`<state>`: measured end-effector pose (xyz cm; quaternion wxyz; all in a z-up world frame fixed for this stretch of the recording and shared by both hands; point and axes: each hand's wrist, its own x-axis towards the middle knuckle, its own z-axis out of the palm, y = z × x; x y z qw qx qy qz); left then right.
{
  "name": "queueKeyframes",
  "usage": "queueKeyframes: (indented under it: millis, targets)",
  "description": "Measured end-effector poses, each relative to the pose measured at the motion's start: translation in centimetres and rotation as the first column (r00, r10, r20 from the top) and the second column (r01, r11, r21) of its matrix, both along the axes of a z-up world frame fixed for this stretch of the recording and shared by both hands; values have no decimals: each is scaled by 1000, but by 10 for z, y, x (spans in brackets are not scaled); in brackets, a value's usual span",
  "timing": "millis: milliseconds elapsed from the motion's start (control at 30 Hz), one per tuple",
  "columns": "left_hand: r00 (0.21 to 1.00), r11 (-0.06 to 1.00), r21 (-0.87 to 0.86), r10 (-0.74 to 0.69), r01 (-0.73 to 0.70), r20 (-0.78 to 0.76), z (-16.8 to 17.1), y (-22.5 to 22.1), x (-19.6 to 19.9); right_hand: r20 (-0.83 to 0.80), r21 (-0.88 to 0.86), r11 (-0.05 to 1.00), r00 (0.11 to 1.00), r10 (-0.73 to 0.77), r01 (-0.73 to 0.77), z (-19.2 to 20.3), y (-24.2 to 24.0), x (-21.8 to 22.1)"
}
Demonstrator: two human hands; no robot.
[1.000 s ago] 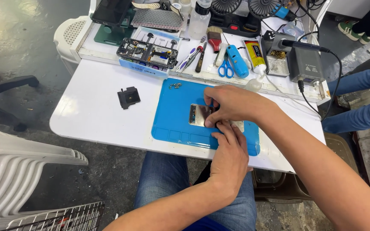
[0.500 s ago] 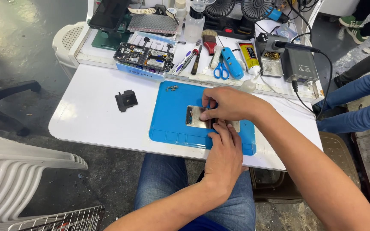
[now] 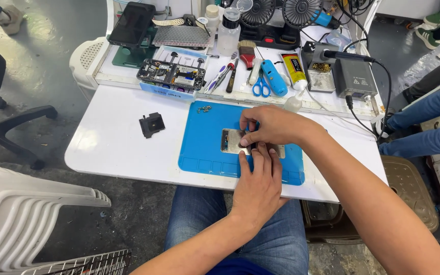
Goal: Disassembling and reassembling internal components of a mobile phone using a screwdriver and manual manipulation.
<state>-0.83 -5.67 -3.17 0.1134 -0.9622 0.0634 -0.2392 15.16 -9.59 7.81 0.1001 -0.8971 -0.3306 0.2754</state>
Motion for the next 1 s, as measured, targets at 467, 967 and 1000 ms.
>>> queueKeyframes:
  millis: [467, 967, 1000]
  targets:
    - [1000, 1000, -7, -1, 1, -5, -2, 0, 0, 28, 63, 998, 999, 22, -24, -5, -6, -5]
    - [1000, 1000, 12, 10, -10, -6, -1, 0, 1, 68, 64, 998, 998, 9, -13, -7, -7, -7]
    - [1000, 1000, 14, 15, -15, -2, -1, 0, 1, 80, 66, 998, 997, 19, -24, -8, -8, -7]
